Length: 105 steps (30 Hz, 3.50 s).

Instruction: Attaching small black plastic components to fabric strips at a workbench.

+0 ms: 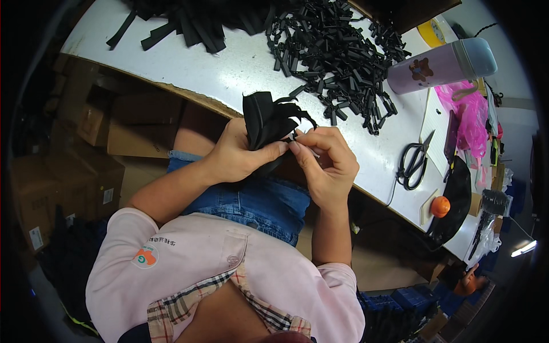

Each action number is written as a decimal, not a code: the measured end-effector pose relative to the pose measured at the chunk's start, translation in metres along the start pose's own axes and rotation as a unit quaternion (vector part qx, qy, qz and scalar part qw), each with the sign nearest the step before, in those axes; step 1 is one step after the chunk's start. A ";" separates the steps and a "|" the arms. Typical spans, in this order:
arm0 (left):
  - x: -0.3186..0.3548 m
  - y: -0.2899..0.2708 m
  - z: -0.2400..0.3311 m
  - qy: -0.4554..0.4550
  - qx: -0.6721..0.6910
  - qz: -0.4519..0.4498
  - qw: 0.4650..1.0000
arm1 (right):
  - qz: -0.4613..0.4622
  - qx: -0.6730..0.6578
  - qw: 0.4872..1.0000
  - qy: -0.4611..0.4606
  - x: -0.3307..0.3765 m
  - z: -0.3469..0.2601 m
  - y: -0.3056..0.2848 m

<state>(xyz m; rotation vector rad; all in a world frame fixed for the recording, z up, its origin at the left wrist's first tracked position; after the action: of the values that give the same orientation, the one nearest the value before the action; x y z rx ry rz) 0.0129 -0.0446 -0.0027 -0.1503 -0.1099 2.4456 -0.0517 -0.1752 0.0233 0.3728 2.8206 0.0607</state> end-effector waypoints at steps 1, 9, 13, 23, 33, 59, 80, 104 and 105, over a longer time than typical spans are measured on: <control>0.000 0.000 0.000 0.000 0.000 0.000 1.000 | 0.007 -0.018 1.000 0.017 0.000 0.001 0.000; 0.003 0.000 -0.001 0.012 0.054 0.045 0.997 | -0.013 0.026 0.999 -0.026 -0.003 0.000 0.007; 0.004 0.000 0.003 -0.072 0.104 0.057 0.990 | 0.153 -0.097 0.983 0.034 0.011 0.011 0.016; 0.003 -0.007 0.011 -0.097 0.144 -0.021 0.985 | 0.050 -0.399 0.895 0.193 0.008 0.021 0.014; 0.001 -0.003 0.010 -0.042 0.106 0.011 0.993 | 0.113 -0.173 0.973 0.099 0.017 0.018 0.018; -0.005 -0.017 0.001 -0.100 0.093 0.046 0.990 | -0.163 0.100 0.974 0.124 0.010 0.017 0.024; 0.000 -0.008 0.009 -0.026 0.166 -0.034 0.985 | 0.053 -0.213 0.969 0.116 0.009 0.013 0.021; -0.004 -0.007 -0.002 -0.089 0.470 -0.051 0.876 | -0.348 -0.706 0.609 0.099 0.012 -0.106 0.123; -0.004 -0.007 -0.001 -0.092 0.477 -0.043 0.873 | -0.387 -0.692 0.602 0.087 0.015 -0.105 0.125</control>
<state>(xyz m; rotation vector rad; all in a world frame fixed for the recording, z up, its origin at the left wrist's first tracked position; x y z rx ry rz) 0.0209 -0.0420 -0.0023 0.5137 0.9721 2.1418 -0.0655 -0.0508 0.1291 -1.1981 1.8878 1.9075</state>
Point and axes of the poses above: each hand's wrist, its own x-axis away from the middle knuckle, its own y-axis out of the palm, z = x × y, the point moved 3 cm from there along -x, towards the middle knuckle, and after that the axes turned 14 degrees about -x, right-handed, at the moved point
